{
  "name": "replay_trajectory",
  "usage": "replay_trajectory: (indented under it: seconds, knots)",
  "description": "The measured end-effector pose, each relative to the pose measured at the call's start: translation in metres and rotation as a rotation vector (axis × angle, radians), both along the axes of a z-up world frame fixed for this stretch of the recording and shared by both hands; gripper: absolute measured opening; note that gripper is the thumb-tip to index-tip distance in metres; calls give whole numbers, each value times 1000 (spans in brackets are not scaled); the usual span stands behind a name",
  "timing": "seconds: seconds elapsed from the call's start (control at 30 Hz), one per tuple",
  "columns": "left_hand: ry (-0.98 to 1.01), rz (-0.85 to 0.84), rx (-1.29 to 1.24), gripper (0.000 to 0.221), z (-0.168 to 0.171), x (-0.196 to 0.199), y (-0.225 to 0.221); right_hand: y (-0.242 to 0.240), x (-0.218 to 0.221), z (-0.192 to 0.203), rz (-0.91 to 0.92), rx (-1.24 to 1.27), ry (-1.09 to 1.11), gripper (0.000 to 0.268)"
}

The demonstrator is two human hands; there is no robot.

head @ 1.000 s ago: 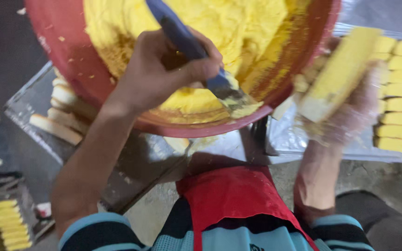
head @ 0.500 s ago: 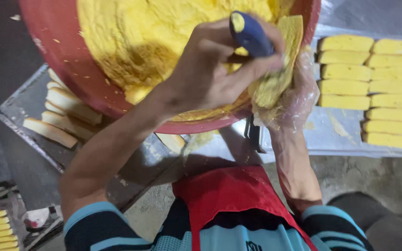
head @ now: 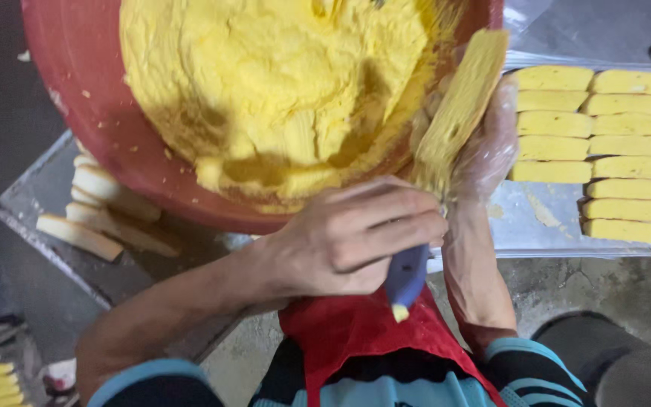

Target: The person spreads butter or a yellow spread onto slices of bread using a small brush, then places the slices on a metal tray.

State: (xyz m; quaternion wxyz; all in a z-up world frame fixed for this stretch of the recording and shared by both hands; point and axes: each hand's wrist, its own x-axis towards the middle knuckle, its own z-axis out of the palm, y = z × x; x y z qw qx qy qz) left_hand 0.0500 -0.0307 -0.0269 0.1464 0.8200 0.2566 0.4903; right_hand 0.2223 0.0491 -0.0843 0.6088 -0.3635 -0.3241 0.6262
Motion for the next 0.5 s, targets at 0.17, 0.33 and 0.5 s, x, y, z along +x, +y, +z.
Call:
replay_trajectory:
  seconds: [0.17, 0.33, 0.5]
  knots:
    - [-190, -37, -469, 13, 14, -37, 40, -22, -14, 10, 242, -93, 217, 47]
    - [17, 145, 166, 16, -6, 8, 32, 2, 8, -7, 53, -85, 69, 35]
    - [-268, -147, -244, 17, -12, -19, 23, -15, 16, -17, 97, -248, -7, 36]
